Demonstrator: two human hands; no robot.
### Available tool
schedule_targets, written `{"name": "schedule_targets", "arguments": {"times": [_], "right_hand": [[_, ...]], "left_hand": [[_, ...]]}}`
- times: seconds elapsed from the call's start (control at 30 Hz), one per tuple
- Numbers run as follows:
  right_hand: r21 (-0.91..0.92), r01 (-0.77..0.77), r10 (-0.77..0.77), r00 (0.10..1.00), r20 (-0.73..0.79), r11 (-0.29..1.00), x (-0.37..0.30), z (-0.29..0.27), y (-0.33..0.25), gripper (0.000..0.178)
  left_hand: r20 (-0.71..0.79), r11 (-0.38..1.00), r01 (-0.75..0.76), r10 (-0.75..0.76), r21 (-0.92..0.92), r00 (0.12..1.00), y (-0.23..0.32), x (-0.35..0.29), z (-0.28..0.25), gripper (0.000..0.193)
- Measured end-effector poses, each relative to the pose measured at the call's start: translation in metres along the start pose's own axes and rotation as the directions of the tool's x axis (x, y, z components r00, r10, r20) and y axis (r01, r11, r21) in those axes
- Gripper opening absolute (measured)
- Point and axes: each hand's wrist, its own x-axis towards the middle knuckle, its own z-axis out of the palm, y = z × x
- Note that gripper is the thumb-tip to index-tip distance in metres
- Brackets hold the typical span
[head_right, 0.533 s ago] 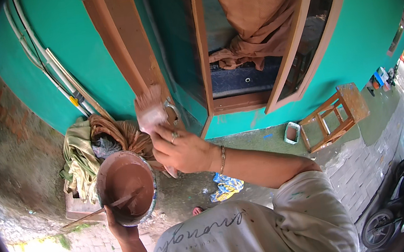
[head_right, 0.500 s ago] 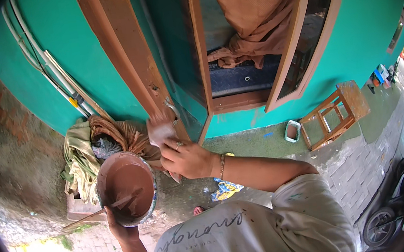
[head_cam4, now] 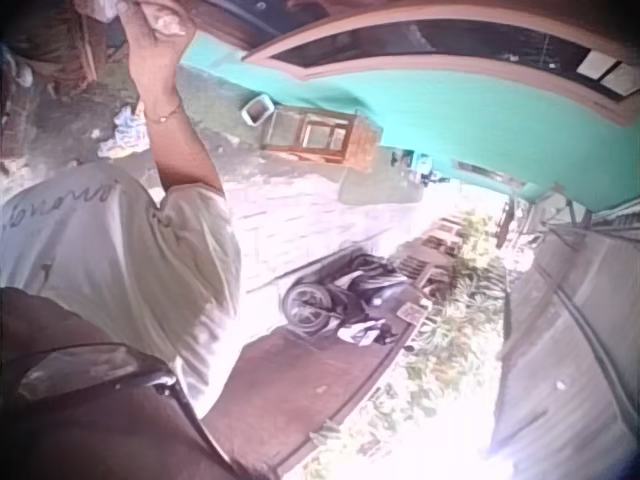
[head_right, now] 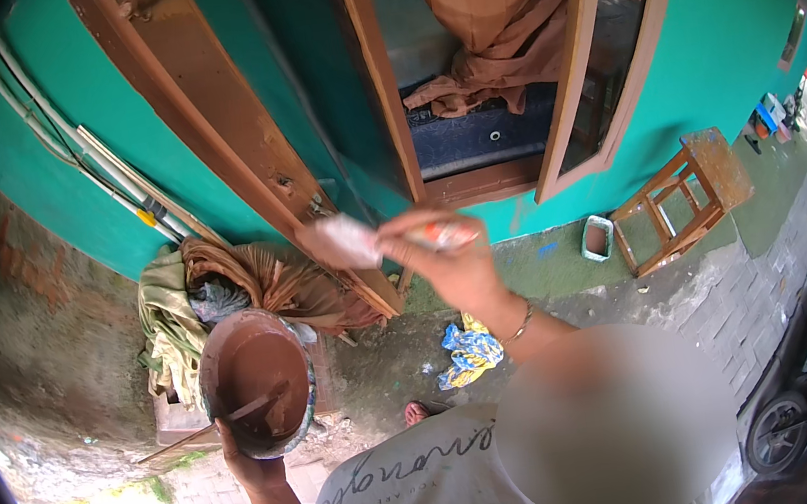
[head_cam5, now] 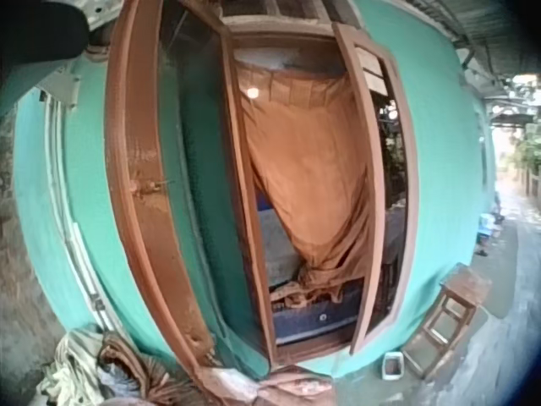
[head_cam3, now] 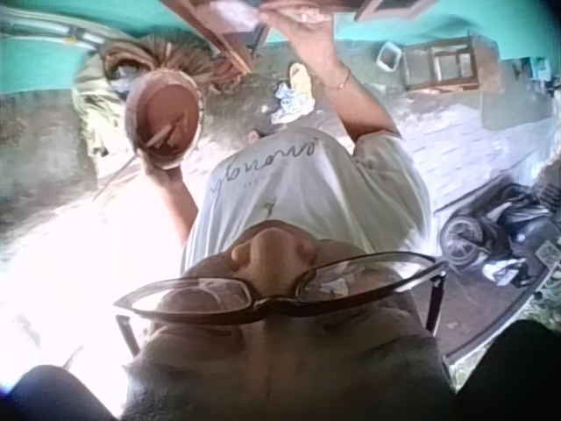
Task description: The person paints a wooden window frame using a brush and a bucket of brown paint.
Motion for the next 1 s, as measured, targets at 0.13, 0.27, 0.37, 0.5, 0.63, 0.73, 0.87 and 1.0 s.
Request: {"name": "schedule_targets", "arguments": {"times": [0.13, 0.27, 0.37, 0.5, 0.63, 0.73, 0.87, 1.0], "right_hand": [[0.300, 0.120, -0.047, 0.970, -0.239, 0.947, 0.046, -0.022, -0.024, 0.015], [0.437, 0.211, -0.131, 0.969, -0.207, 0.874, 0.079, -0.016, -0.016, 0.015], [0.484, 0.192, -0.138, 0.980, -0.145, 0.854, 0.081, -0.003, 0.002, 0.015], [0.303, 0.286, -0.255, 0.957, -0.137, 0.909, 0.071, 0.000, 0.028, 0.016], [0.370, 0.145, -0.132, 0.989, -0.059, 0.918, 0.055, -0.011, 0.057, 0.016], [0.298, 0.034, -0.028, 0.999, -0.025, 0.954, 0.041, -0.020, 0.071, 0.015], [0.313, -0.076, 0.084, 0.996, -0.011, 0.947, 0.028, -0.028, 0.097, 0.015], [0.414, -0.189, 0.195, 0.980, 0.029, 0.890, 0.027, -0.044, 0.114, 0.014]], "left_hand": [[0.015, 1.000, -0.012, 0.012, 0.012, 1.000, 0.000, 0.002, 0.008, 0.058], [0.011, 1.000, -0.007, 0.007, 0.019, 1.000, 0.004, 0.005, 0.019, 0.058], [0.035, 0.994, -0.073, 0.071, 0.078, 0.997, 0.009, 0.008, 0.027, 0.059], [-0.006, 0.990, -0.090, 0.091, 0.107, 0.996, 0.024, 0.012, 0.025, 0.059], [0.012, 0.985, -0.077, 0.076, 0.152, 0.997, 0.036, 0.027, 0.021, 0.058], [-0.003, 0.982, -0.077, 0.078, 0.175, 0.997, 0.041, 0.032, 0.018, 0.058], [-0.050, 0.963, -0.139, 0.154, 0.229, 0.987, 0.040, 0.040, 0.021, 0.059], [-0.142, 0.951, -0.170, 0.211, 0.260, 0.967, 0.031, 0.030, 0.029, 0.060]]}}
